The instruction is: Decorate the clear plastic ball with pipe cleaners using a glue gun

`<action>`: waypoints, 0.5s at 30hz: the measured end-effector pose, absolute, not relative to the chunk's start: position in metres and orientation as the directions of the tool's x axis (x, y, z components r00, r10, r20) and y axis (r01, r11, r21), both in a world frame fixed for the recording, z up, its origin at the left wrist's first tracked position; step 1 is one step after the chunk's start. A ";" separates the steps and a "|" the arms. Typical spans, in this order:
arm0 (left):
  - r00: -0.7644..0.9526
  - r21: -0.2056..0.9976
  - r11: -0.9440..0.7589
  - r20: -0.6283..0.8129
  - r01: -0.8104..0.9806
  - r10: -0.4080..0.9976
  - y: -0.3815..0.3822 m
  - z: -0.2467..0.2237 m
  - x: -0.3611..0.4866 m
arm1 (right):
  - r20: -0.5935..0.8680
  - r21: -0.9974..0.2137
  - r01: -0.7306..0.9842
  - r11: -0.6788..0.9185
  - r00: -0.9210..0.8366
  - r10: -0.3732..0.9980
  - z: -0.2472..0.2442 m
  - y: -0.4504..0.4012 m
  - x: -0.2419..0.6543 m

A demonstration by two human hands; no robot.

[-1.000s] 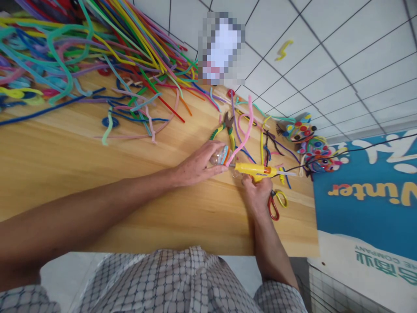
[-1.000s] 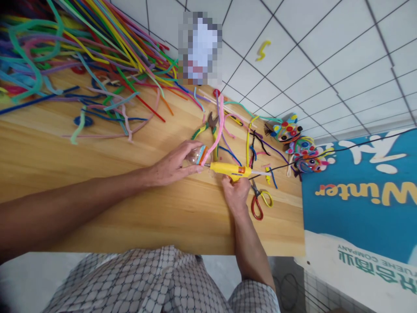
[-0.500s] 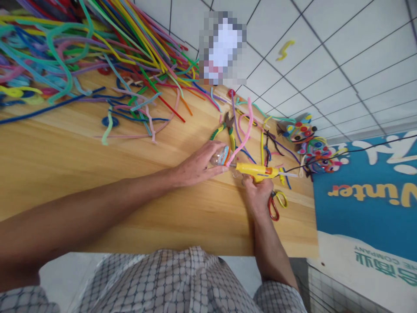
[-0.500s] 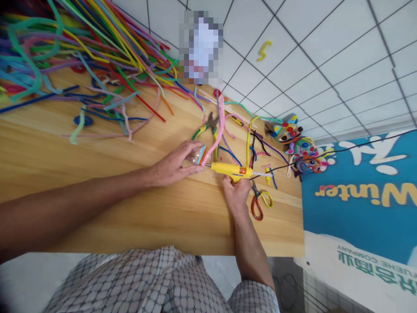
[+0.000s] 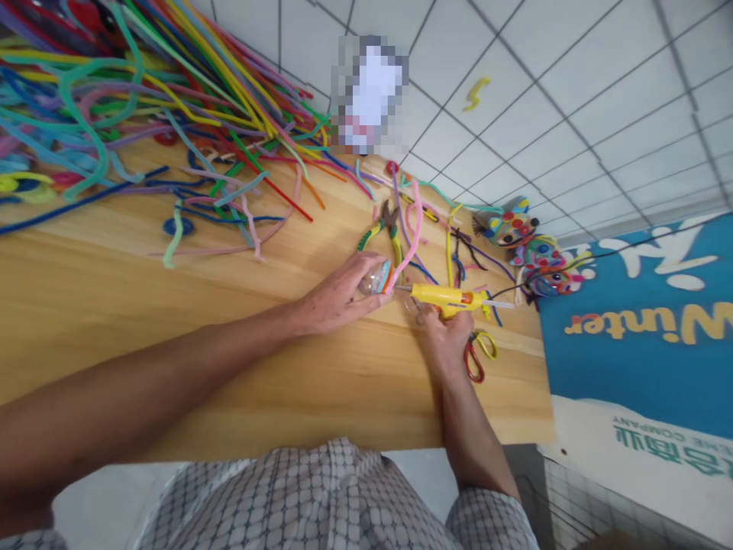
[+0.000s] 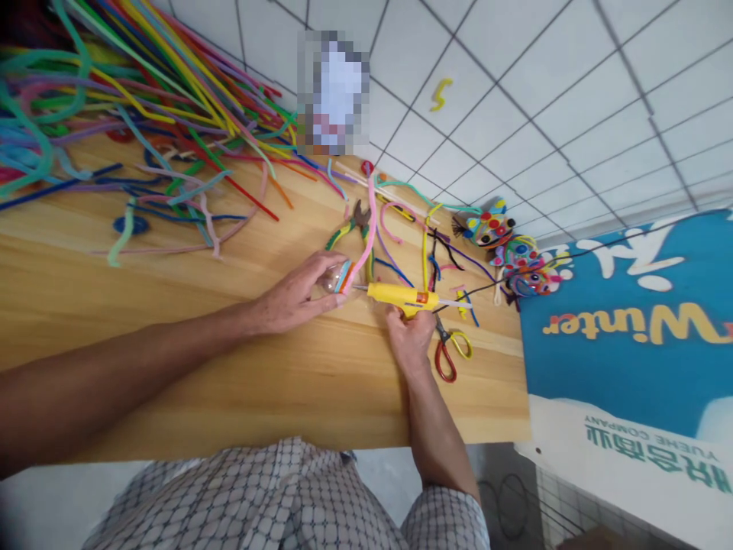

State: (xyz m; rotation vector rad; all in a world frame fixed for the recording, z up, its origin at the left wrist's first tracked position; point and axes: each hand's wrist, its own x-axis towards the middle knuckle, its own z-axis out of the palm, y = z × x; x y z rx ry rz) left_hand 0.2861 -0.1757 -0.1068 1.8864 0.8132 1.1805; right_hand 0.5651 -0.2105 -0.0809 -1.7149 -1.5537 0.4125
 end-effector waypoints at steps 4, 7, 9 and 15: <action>0.358 0.863 -0.478 0.401 0.161 0.843 -0.176 -0.110 0.283 | 0.343 -0.761 0.649 0.007 0.393 0.853 -0.051 -0.196 0.590; 0.343 0.843 -0.501 0.420 0.194 0.840 -0.173 -0.115 0.283 | 0.466 -0.704 0.709 -0.038 0.503 0.728 -0.027 -0.184 0.649; 0.340 0.826 -0.522 0.438 0.211 0.832 -0.172 -0.117 0.283 | 0.522 -0.638 0.755 -0.149 0.567 0.638 -0.017 -0.181 0.695; 0.349 0.808 -0.532 0.437 0.252 0.829 -0.172 -0.119 0.282 | 0.402 -0.530 0.681 -0.506 0.726 0.557 -0.041 -0.189 0.778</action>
